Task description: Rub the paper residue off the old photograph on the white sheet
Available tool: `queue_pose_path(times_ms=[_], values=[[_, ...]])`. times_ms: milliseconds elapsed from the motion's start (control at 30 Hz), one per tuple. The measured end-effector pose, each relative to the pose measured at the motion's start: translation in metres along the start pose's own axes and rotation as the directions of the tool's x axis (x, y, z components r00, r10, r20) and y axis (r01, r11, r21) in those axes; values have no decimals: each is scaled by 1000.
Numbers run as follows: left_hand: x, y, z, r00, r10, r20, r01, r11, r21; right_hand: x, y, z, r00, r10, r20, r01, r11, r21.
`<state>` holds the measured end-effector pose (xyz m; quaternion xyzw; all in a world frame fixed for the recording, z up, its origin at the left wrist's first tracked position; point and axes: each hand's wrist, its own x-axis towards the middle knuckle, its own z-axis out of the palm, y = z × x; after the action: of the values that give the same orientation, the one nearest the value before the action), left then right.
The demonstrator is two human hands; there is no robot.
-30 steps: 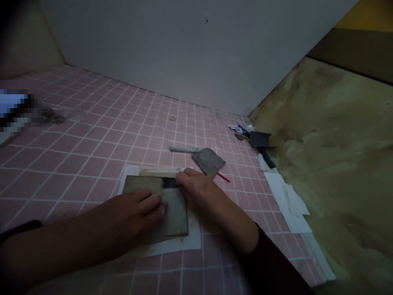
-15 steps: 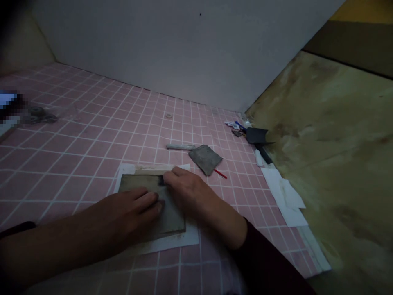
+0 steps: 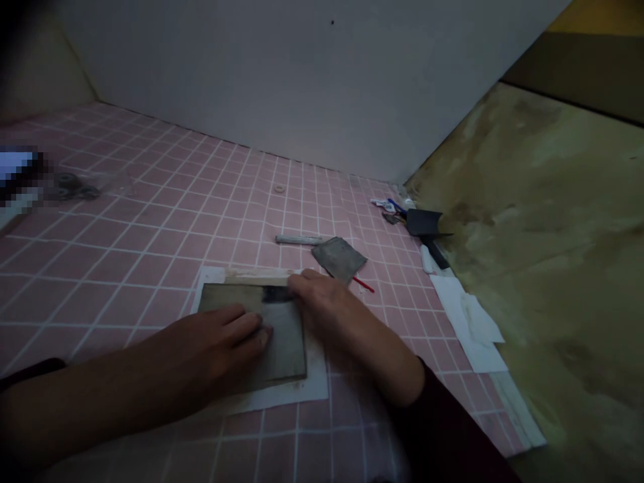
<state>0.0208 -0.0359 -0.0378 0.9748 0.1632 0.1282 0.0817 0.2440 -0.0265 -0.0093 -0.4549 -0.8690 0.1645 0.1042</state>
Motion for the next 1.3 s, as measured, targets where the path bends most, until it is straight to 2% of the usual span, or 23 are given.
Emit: queue_pose_path(times_ms=[100, 267, 433, 533, 767, 933, 1067, 1167, 1300], values=[[0, 0, 0, 1000, 6, -1, -6, 1000, 4, -1, 1, 0, 999, 30, -22, -31, 999, -32], [0, 0, 1, 999, 2, -40, -2, 1000, -14, 2, -5, 5, 999, -39, 8, 39, 999, 14], [0, 1, 1, 1000, 9, -16, -9, 1000, -2, 1, -5, 4, 1000, 20, -4, -20, 1000, -7], [0, 1, 1, 999, -11, -38, 11, 1000, -1, 3, -9, 6, 999, -23, 24, 22, 999, 27], [1, 0, -1, 1000, 9, -10, -9, 1000, -8, 0, 0, -1, 999, 32, 19, -31, 999, -43], [1, 1, 0, 999, 0, -37, 0, 1000, -10, 2, -6, 5, 1000, -26, 6, 26, 1000, 17], [1, 0, -2, 1000, 10, -11, -10, 1000, -23, 0, 0, 1, 1000, 17, -6, -17, 1000, -11], [1, 0, 0, 999, 16, -42, -16, 1000, -11, 0, -1, 1, 999, 41, -15, -42, 998, -45], [0, 0, 1, 997, 13, -76, -13, 1000, -1, 3, -7, 4, 1000, -13, 12, 13, 1000, -3]])
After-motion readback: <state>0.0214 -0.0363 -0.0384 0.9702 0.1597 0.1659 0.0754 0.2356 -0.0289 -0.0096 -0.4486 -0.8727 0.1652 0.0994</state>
